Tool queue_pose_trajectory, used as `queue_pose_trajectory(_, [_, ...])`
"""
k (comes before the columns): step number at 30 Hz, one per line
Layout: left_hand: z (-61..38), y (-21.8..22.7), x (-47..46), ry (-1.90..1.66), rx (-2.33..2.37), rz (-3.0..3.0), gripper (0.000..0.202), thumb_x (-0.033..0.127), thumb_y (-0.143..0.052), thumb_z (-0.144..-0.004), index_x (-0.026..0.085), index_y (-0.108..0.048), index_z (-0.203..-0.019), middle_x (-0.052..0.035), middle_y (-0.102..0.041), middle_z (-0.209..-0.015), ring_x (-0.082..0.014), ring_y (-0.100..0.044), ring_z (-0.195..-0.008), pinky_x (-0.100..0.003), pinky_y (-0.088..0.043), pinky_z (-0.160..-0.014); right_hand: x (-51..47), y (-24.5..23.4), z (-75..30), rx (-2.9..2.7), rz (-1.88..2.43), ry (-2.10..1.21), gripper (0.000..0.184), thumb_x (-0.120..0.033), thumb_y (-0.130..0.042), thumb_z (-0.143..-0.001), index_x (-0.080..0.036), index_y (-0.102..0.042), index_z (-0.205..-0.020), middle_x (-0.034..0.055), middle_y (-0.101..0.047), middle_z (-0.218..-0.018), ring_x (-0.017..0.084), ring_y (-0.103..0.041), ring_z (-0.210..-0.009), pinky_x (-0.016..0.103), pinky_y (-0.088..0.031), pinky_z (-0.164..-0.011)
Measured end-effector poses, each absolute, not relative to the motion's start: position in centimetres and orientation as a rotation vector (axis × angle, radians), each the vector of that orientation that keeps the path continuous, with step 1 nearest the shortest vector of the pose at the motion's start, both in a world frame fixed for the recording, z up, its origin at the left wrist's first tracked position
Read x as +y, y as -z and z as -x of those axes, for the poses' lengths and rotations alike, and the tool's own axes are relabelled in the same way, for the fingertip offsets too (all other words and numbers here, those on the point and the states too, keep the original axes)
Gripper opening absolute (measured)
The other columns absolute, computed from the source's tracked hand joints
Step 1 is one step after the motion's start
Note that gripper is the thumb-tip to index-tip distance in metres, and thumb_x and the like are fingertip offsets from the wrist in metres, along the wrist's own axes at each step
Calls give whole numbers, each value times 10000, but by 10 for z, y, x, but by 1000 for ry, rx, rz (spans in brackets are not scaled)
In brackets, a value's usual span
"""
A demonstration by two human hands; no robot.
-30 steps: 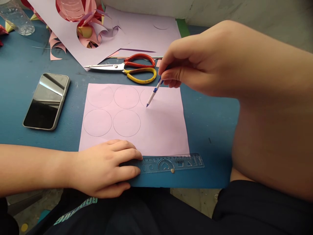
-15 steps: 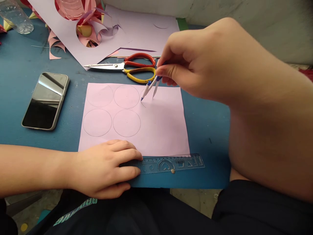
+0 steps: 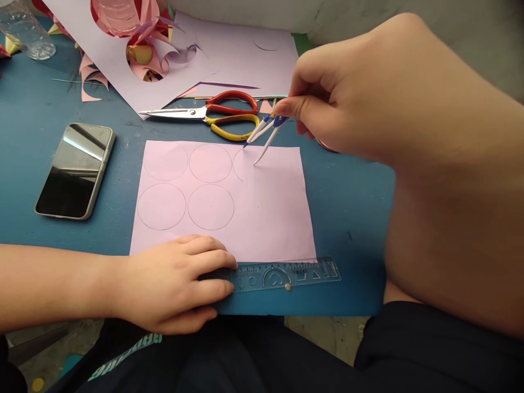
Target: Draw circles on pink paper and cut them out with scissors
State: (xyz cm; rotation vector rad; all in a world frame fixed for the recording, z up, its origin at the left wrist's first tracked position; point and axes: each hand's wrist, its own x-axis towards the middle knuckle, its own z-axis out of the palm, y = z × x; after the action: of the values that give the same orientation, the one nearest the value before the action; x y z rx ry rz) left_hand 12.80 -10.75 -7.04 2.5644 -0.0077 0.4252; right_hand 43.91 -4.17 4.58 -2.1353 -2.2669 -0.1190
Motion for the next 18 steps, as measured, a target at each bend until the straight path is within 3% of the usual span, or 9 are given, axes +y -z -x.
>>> queue_pose_trajectory(7, [-128,70,-107,-421,-8,-2572,236,294,-739,-1207,161,-833,-1377,-223,-907,-1476,-364,-843,-1286,-507,-768,-1091,-48,-52,-455,-2367,2132,183,581,-172,-904,-1145,-296,-494,-753,-40,-446,-586,239,-450,-620,458,-362,-669])
queue_pose_trajectory(12, [-126,69,-106,-406,-5,-2572,241,291,-744,-1205,165,-821,-1395,-227,-906,-1493,-362,-838,-1297,-507,-766,-1101,-51,-52,-462,-2409,2150,261,645,-371,-881,-1186,-296,-455,-708,-27,-419,-572,221,-433,-618,464,-331,-690])
queue_pose_trajectory(15, [-127,69,-106,-401,-6,-2575,239,294,-745,-1204,169,-820,-1393,-226,-906,-1493,-362,-837,-1304,-506,-765,-1104,-53,-52,-462,-2439,2237,297,600,-499,-863,-1192,-308,-528,-732,-16,-440,-599,236,-422,-626,480,-302,-676])
queue_pose_trajectory(18, [-128,70,-106,-407,-8,-2575,238,299,-740,-1207,169,-821,-1389,-226,-906,-1488,-361,-836,-1300,-505,-765,-1096,-56,-50,-461,-2435,2300,310,570,-535,-861,-1183,-290,-604,-738,-6,-503,-640,230,-505,-661,464,-319,-706])
